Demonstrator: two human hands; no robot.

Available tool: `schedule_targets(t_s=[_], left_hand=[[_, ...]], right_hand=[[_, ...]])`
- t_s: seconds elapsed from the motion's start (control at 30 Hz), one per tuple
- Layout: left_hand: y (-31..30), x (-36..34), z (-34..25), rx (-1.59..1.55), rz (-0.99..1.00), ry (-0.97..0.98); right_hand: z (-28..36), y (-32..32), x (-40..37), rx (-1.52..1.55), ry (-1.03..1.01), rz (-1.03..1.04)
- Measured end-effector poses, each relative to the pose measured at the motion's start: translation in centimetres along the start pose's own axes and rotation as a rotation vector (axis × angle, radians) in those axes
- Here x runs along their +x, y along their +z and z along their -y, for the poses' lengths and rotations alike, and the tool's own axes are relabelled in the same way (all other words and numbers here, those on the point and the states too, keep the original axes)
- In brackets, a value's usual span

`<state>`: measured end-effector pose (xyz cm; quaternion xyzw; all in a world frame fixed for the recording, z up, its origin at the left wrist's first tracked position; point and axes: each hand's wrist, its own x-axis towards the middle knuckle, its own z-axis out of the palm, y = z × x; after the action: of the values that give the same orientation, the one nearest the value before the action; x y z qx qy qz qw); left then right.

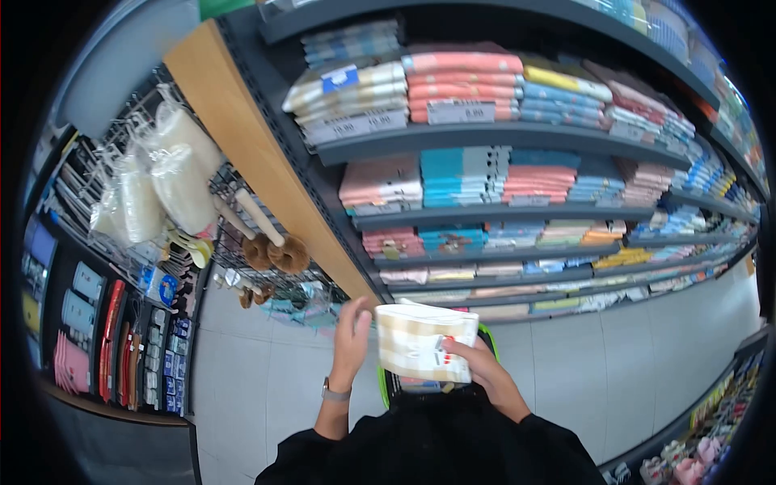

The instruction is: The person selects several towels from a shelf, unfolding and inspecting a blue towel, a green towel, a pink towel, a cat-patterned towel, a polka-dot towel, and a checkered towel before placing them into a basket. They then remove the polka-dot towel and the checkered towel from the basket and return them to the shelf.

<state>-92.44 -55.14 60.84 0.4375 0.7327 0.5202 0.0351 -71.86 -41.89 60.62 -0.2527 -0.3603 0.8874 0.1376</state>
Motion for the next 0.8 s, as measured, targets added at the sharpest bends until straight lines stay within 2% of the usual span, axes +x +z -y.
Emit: schedule_targets(t_s=[0.07,0.1,0.17,0.3,0.37,0.4,0.53,0.67,0.7,0.8], left_hand=[[0.4,-1.3,1.5,-0.57,0.238,-0.419],[0.6,-1.9,1.0,-0.571,0.228,-0.408],[1.0,-2.3,-0.6,-1.035,0.441,-0.67],[0.6,0.1,-2.6,-0.993,0.427,-0.584],[-0.1,2.5,-4.1,-0.882,0.243,-0.408],[-0.7,3.8,-5.3,-0.883,0.239,-0.397],[-3.9,9.2,-10.5,-0.625,0.128,-0.085],[-6.1,15.4,-14.8,-0.561,0.058,0.15],[-6.8,18.1,-16.1,-0.647,0.061,0.14],[-8.3,23.5,-17.2,-0.782,0.161,0.034]], right_hand=[[0.7,-1.1,0.4,0.082,-0.037,-0.022],[1.3,-1.2,0.6,0.085,-0.04,-0.019],[2.3,-1.0,1.0,0.076,-0.051,-0.01],[4.4,0.5,1.5,0.01,-0.121,0.089],[6.4,2.1,1.6,-0.018,-0.161,0.168],[7.5,3.0,1.8,-0.024,-0.168,0.175],[12.2,6.3,2.8,-0.04,-0.315,0.214],[19.0,11.1,3.5,-0.051,-0.503,0.23],[22.6,13.0,4.3,-0.121,-0.527,0.314],[27.1,15.8,6.6,-0.157,-0.601,0.338]])
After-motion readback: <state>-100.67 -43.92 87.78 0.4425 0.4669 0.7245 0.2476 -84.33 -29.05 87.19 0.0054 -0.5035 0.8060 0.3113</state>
